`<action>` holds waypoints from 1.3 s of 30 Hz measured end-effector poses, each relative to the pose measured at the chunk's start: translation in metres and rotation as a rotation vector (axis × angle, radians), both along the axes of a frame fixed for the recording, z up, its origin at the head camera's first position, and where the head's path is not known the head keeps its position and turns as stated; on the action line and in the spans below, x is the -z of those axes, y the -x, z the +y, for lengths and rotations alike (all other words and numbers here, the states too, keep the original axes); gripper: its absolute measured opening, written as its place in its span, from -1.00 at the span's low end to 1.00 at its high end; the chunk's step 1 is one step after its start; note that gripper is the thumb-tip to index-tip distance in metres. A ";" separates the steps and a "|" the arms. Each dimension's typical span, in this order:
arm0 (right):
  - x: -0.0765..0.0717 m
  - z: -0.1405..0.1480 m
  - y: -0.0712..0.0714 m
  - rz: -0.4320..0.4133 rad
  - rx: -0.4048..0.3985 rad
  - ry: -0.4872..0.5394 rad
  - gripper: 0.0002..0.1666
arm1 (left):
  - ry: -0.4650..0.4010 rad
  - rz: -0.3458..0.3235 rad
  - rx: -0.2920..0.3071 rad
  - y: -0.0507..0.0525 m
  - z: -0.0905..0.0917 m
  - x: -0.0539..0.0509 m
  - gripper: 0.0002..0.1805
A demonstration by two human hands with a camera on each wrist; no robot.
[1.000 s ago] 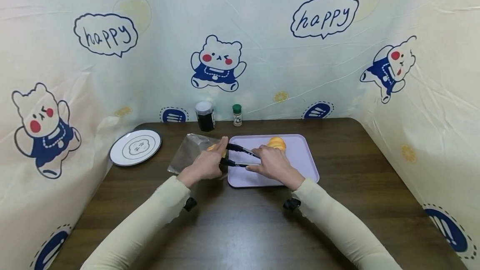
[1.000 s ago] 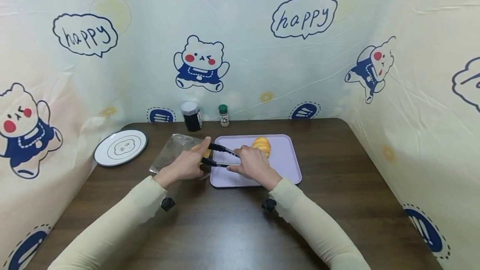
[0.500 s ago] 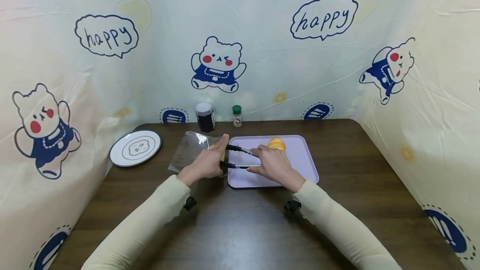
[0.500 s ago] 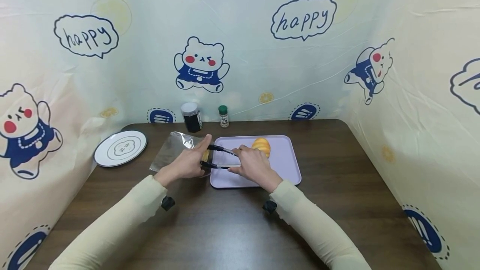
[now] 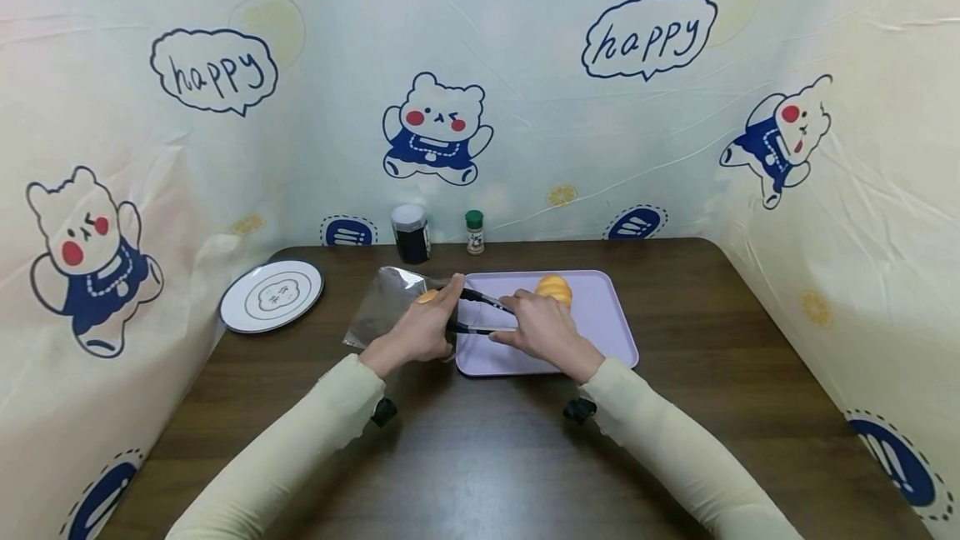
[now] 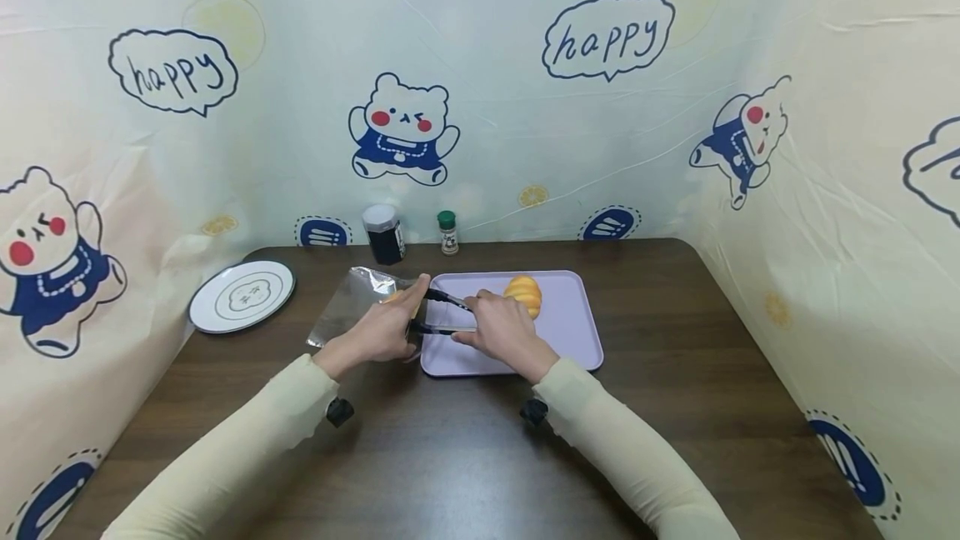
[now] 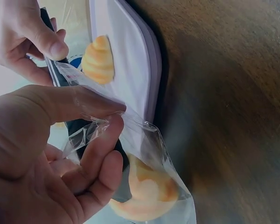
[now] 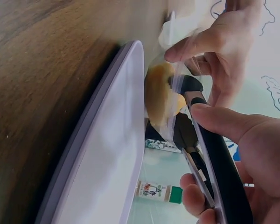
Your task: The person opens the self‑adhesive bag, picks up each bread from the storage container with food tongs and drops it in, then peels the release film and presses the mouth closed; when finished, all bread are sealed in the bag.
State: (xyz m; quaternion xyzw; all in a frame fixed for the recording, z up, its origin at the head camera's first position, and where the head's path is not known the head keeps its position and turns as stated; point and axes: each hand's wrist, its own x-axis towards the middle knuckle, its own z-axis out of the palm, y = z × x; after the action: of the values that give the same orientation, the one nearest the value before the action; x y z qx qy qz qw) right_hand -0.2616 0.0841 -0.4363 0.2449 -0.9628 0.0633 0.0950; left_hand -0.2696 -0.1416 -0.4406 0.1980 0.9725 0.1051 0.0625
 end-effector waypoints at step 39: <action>-0.027 0.072 0.009 -0.209 -0.008 0.062 -0.04 | -0.120 -0.074 -0.107 0.008 -0.020 -0.013 0.09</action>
State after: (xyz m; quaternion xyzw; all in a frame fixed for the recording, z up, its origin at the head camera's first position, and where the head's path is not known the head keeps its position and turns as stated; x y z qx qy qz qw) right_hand -0.2702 0.1560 -0.4098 0.2377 -0.9641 0.1185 0.0012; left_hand -0.2774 -0.1617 -0.4273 0.1449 0.9707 0.1736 0.0809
